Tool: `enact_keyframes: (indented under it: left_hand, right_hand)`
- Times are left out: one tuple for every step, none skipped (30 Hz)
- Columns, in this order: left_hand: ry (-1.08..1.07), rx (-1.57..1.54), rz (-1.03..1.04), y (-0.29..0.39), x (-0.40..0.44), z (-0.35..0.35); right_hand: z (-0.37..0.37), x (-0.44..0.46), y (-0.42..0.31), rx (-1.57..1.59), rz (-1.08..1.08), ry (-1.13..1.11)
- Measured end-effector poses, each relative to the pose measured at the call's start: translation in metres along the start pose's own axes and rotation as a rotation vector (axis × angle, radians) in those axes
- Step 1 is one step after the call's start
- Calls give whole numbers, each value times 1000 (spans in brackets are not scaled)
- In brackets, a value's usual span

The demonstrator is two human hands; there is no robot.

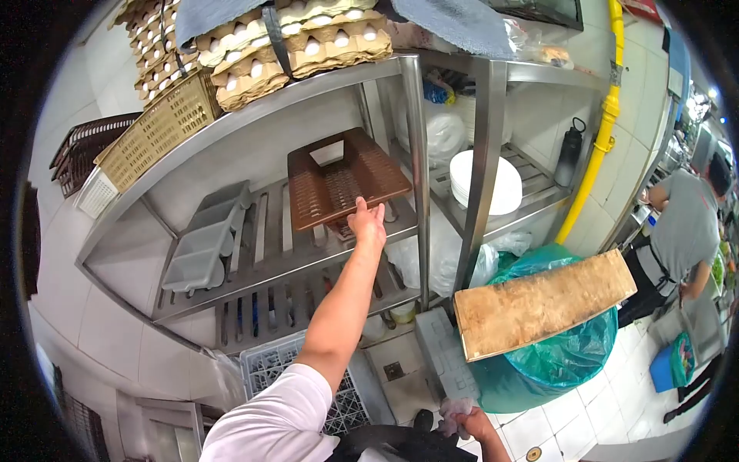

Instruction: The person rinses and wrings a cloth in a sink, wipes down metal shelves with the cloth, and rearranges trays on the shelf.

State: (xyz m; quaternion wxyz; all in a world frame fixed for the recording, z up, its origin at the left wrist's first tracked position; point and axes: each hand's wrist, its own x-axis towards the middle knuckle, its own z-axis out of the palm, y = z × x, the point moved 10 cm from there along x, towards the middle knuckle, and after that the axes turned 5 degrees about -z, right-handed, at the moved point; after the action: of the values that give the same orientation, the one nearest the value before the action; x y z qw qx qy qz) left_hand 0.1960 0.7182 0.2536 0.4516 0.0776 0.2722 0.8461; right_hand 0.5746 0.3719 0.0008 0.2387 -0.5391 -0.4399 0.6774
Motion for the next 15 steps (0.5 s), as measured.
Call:
enact_keyframes:
  left_hand:
    - [25,7,-24,-2,8,0]
    - [50,13,-47,-5,17,-2]
    - [75,17,-70,-7,24,-5]
    - [56,21,-57,-6,30,-5]
    - [36,24,-45,-3,36,-5]
    - [16,28,-31,0,41,-4]
    - [1,60,-54,-1,47,-3]
    - [-9,88,-76,-1,53,-5]
    - [-16,111,-96,0,57,-7]
    - [-42,160,-124,-2,64,-8]
    - [-63,208,-148,-8,77,-14]
    - [-80,259,-169,-2,71,-13]
    - [-71,401,-172,1,62,-17]
    - [-61,544,-180,13,35,-12]
    - [-128,685,-201,12,24,-17]
  right_hand:
    - [0,3,0,12,-12,-18]
    - [0,5,-4,22,-25,-37]
    - [-1,6,-9,-46,17,-47]
    - [-2,11,-9,-45,20,-41]
    - [-3,17,-8,-44,22,-33]
    - [-2,23,-8,-43,24,-25]
    - [1,27,-9,-1,14,-46]
    - [3,32,-10,-36,2,-56]
    - [5,38,-11,-76,-10,-67]
    - [7,43,-12,-120,-20,-81]
    - [9,43,-20,-189,-3,-66]
    - [8,49,-19,-209,-5,-74]
    - [9,56,-13,-226,-3,-85]
    - [12,59,-9,-240,0,-96]
    - [23,45,-37,-244,-8,-80]
